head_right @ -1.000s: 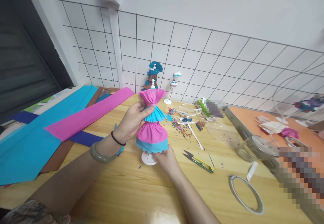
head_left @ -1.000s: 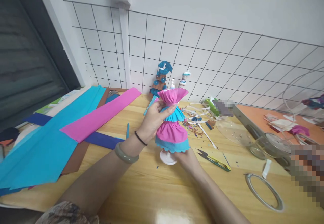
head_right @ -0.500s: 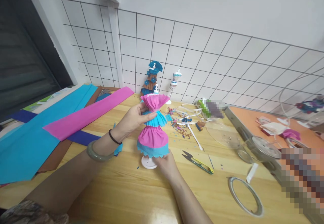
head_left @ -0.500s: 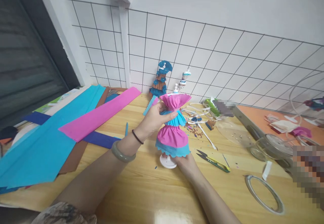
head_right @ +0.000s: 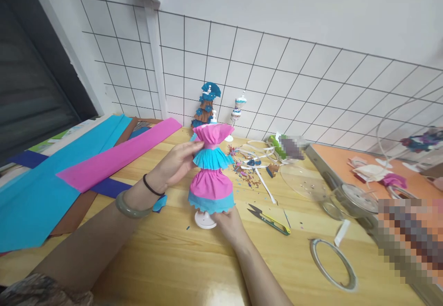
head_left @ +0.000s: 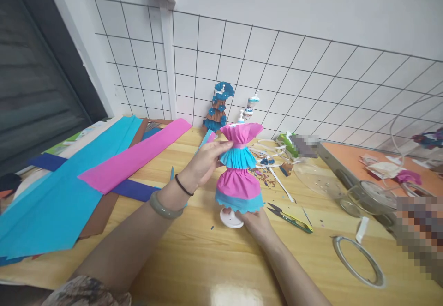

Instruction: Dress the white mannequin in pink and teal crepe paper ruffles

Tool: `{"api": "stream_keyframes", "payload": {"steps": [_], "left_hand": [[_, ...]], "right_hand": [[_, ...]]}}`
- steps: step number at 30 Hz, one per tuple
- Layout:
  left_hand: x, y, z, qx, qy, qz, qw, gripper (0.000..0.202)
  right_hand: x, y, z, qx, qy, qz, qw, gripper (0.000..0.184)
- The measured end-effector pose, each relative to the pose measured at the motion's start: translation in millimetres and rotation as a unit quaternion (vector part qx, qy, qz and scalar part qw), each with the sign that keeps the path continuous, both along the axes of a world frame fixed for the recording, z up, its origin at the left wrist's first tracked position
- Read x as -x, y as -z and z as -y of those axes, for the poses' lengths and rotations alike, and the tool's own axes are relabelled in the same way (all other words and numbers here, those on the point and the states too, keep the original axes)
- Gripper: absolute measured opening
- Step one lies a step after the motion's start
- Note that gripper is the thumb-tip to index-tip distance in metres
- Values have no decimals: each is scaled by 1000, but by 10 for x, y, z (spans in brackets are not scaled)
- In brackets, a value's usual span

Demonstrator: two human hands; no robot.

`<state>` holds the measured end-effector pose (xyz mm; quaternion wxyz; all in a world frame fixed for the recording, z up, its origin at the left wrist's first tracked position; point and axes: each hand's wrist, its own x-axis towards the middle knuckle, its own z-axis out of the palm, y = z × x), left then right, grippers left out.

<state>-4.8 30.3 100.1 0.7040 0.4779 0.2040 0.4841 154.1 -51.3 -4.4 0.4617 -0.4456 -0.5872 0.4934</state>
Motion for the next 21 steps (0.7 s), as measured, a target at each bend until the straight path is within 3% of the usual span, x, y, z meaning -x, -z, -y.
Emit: {"api": "stream_keyframes", "payload": {"steps": [6,15,21], "left_hand": [[32,-2,-40,70,22,57,996,14],[31,-25,-8,-38,6,-38,999,16],[19,-60,0,-41,7,-41,998,18]], "right_hand": [[-17,59,-25,-23,62,16,998,23],[12,52,-37,-52,107,27,993,17],[2,53,-44,-60,116,28,991,14]]}}
